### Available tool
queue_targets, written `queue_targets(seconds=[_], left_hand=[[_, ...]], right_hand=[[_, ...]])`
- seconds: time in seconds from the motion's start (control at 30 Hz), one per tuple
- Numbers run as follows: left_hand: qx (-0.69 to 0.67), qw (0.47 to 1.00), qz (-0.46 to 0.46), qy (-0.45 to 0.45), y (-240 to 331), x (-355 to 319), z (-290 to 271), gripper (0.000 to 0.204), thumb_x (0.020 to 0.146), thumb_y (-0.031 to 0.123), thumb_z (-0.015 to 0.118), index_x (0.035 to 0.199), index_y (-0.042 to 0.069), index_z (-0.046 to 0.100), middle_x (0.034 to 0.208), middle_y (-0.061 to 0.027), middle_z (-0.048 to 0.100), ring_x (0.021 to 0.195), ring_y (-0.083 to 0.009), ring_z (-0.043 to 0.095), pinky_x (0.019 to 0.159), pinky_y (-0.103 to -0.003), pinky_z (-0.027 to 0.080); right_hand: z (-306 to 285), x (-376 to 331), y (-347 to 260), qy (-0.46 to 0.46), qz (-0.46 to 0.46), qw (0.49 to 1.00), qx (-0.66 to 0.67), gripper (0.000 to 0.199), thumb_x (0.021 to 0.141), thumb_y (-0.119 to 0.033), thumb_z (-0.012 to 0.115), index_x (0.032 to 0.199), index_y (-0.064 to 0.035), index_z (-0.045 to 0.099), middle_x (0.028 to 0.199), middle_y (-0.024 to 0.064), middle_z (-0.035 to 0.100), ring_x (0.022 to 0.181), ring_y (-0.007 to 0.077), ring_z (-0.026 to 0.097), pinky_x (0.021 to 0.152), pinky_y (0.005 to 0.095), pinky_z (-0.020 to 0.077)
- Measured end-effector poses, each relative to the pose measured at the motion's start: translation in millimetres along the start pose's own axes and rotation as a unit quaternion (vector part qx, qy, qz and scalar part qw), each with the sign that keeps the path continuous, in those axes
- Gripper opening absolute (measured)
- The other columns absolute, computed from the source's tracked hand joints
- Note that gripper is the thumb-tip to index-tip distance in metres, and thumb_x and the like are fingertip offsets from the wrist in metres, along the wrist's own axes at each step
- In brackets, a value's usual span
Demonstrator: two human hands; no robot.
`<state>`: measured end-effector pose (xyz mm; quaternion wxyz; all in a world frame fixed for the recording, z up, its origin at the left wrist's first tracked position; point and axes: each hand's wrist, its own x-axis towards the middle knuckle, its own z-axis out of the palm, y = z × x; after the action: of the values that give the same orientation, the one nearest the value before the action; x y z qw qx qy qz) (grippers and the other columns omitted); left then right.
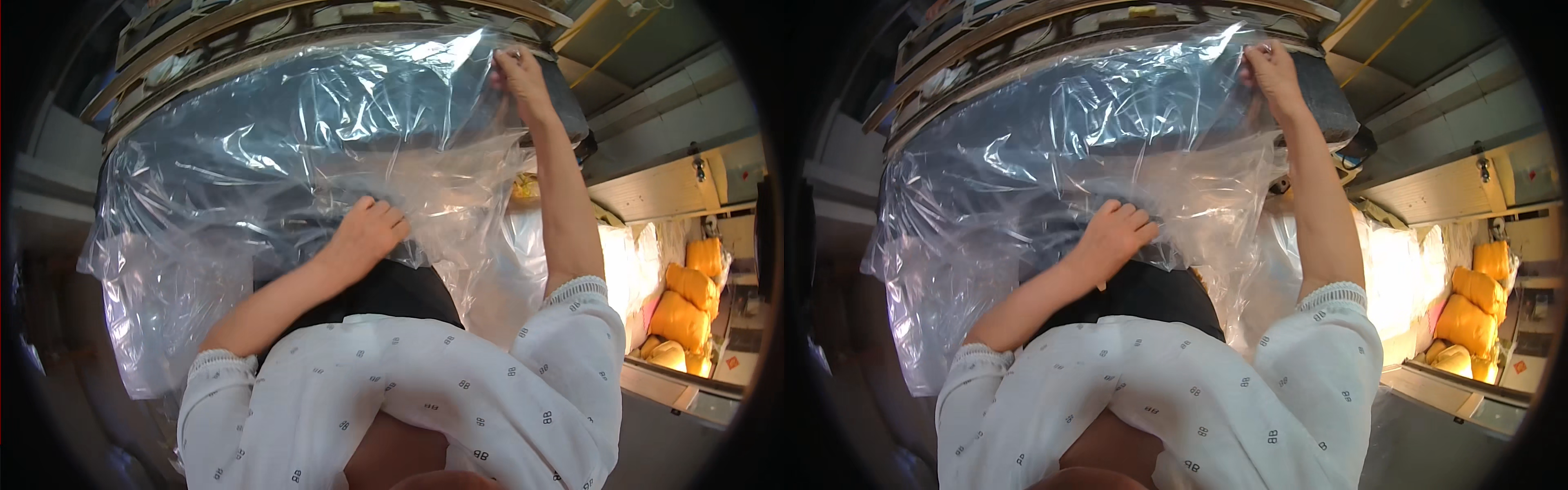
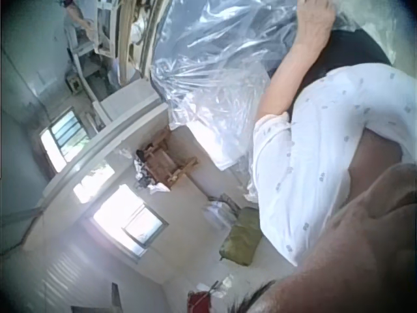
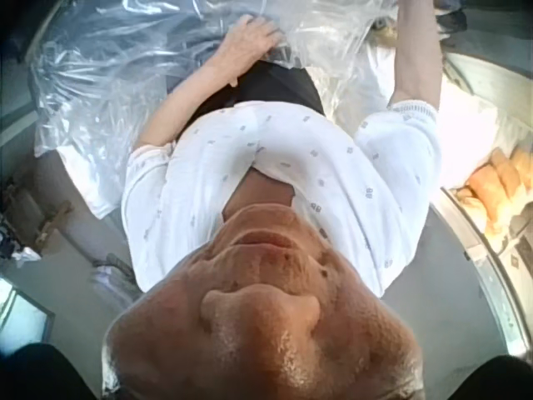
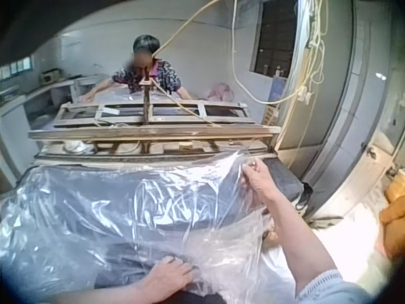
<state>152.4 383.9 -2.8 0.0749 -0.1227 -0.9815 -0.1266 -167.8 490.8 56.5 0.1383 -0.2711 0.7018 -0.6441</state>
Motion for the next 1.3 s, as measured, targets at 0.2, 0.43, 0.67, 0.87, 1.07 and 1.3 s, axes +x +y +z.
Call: queue_targets(seconds=[0.2, 0.43, 0.67, 0.87, 1.07, 1.3], left_hand=[[-0.494, 0.647, -0.306, 0.494, -36.1, -97.9, -105.9, 0.009, 0.087, 0.009, 0.05, 0.092, 0.006, 0.057, 0.075, 0.002, 0.055, 0.063, -0.007, 0.051, 0.052, -0.017, 0.042], [-0.486, 0.371, -0.459, 0.644, -84.4, -316.7, -176.9, 0.019, 0.086, 0.016, 0.055, 0.1, 0.004, 0.059, 0.09, -0.0026, 0.061, 0.074, -0.0115, 0.058, 0.063, -0.023, 0.049], [-0.291, 0.568, -0.616, 0.462, -111.0, -364.3, -153.8, 0.024, 0.085, 0.009, 0.05, 0.107, 0.003, 0.056, 0.1, -0.0034, 0.058, 0.088, -0.0116, 0.052, 0.08, -0.027, 0.041], [0.143, 0.696, -0.427, 0.559, -52.9, -252.2, -188.9, 0.038, 0.077, -0.008, 0.036, 0.11, 0.001, 0.053, 0.112, -0.0102, 0.053, 0.107, -0.0189, 0.049, 0.094, -0.03, 0.036], [0.069, 0.948, -0.057, 0.305, -6.8, -93.7, -127.7, 0.034, 0.069, 0.009, 0.068, 0.102, 0.01, 0.061, 0.111, -0.0053, 0.056, 0.105, -0.0208, 0.05, 0.091, -0.033, 0.035], [0.082, 0.727, 0.359, 0.579, -26.1, 4.6, -139.1, 0.008, 0.078, 0.01, 0.053, 0.084, 0.004, 0.054, 0.072, -0.0091, 0.057, 0.07, -0.0205, 0.057, 0.062, -0.034, 0.044]], right_hand=[[19.6, -25.7, -59.0, -0.129, -0.027, 0.991, -0.014, 0.019, 0.083, -0.026, 0.058, 0.087, -0.01, 0.048, 0.067, -0.0041, 0.046, 0.055, 0.0038, 0.038, 0.048, 0.0176, 0.0302], [142.8, -94.2, -107.2, -0.153, -0.443, 0.868, -0.163, 0.056, 0.069, -0.03, 0.071, 0.114, -0.0054, 0.047, 0.09, 0.0007, 0.054, 0.07, 0.0146, 0.049, 0.07, 0.0243, 0.042], [177.0, -122.6, -92.1, -0.429, -0.08, 0.899, -0.015, 0.03, 0.086, -0.029, 0.049, 0.098, -0.0023, 0.058, 0.087, 0.0054, 0.059, 0.085, 0.0172, 0.055, 0.079, 0.0287, 0.0415], [154.7, -188.3, -93.6, -0.289, -0.141, 0.931, -0.172, 0.037, 0.08, -0.033, 0.06, 0.1, -0.0031, 0.052, 0.093, 0.0069, 0.056, 0.088, 0.019, 0.054, 0.074, 0.0315, 0.0429], [149.7, -207.7, -64.4, -0.27, -0.141, 0.942, -0.139, 0.015, 0.079, -0.006, 0.059, 0.092, -0.0009, 0.055, 0.072, 0.0062, 0.057, 0.062, 0.01, 0.052, 0.059, 0.0225, 0.0431], [142.1, -206.1, -92.3, -0.228, -0.23, 0.942, -0.087, 0.026, 0.075, 0.005, 0.049, 0.099, -0.0025, 0.055, 0.074, 0.0061, 0.057, 0.062, 0.0104, 0.052, 0.06, 0.0216, 0.0429]])
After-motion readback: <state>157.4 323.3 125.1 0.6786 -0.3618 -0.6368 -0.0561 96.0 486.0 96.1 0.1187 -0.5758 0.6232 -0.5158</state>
